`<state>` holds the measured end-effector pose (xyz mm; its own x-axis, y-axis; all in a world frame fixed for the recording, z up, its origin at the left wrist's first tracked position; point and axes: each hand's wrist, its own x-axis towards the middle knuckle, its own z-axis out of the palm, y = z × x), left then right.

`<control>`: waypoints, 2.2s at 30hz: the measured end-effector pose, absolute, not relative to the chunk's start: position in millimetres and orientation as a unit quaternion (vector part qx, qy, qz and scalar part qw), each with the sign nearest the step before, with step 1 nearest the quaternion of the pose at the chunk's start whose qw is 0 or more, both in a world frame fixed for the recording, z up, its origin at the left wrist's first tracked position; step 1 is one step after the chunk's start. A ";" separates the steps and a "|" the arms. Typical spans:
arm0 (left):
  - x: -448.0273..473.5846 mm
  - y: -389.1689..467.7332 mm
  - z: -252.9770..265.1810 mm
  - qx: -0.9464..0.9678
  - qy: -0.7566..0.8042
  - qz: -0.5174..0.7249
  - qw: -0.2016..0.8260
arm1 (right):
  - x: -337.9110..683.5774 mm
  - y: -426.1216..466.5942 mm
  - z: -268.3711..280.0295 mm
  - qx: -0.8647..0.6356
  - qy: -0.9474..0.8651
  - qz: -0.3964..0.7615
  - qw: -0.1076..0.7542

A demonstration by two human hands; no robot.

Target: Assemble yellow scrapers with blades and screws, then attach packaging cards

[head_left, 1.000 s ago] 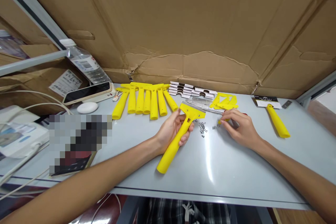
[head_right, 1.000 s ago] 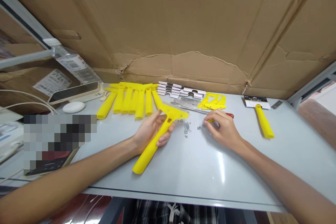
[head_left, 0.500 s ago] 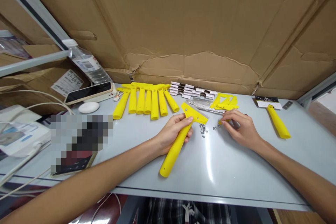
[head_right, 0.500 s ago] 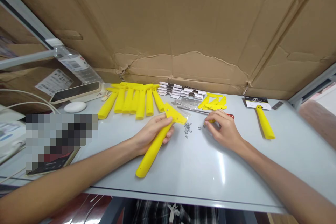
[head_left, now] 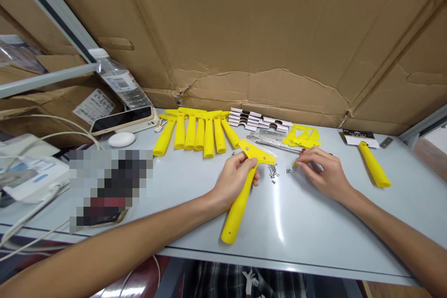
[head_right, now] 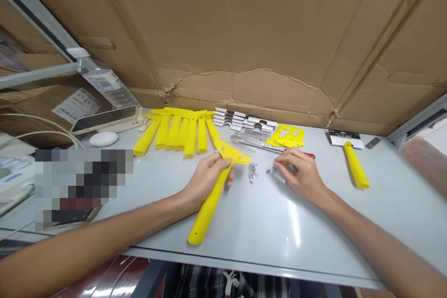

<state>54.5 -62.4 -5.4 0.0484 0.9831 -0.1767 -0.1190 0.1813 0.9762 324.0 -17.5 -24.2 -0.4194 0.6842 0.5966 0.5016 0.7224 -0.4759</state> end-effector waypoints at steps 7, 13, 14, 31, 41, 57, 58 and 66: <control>52.1 -60.6 -12.6 0.445 0.495 0.472 0.578 | 321.0 -21.8 -15.7 -0.381 -0.823 0.143 0.397; 54.9 -62.9 -6.9 0.434 0.478 0.495 0.582 | 299.1 -28.3 -2.8 -0.387 -0.813 0.268 0.344; 55.0 -63.2 -5.8 0.431 0.475 0.496 0.585 | 291.1 -29.0 -0.2 -0.390 -0.805 0.289 0.342; 56.4 -67.7 -5.8 0.426 0.481 0.499 0.582 | 226.8 -44.3 -24.5 -0.435 -0.491 0.571 0.494; 58.5 -69.9 -10.9 0.460 0.492 0.479 0.563 | 226.4 -46.8 -20.4 -0.439 -0.513 0.554 0.487; 60.6 -71.7 -13.2 0.473 0.492 0.484 0.548 | 223.8 -49.4 -17.3 -0.431 -0.479 0.595 0.481; 60.5 -71.5 -13.2 0.473 0.493 0.483 0.547 | 224.3 -49.2 -17.3 -0.430 -0.489 0.589 0.479; 59.7 -71.1 -10.5 0.448 0.493 0.486 0.567 | 231.0 -44.1 -16.7 -0.425 -0.490 0.588 0.483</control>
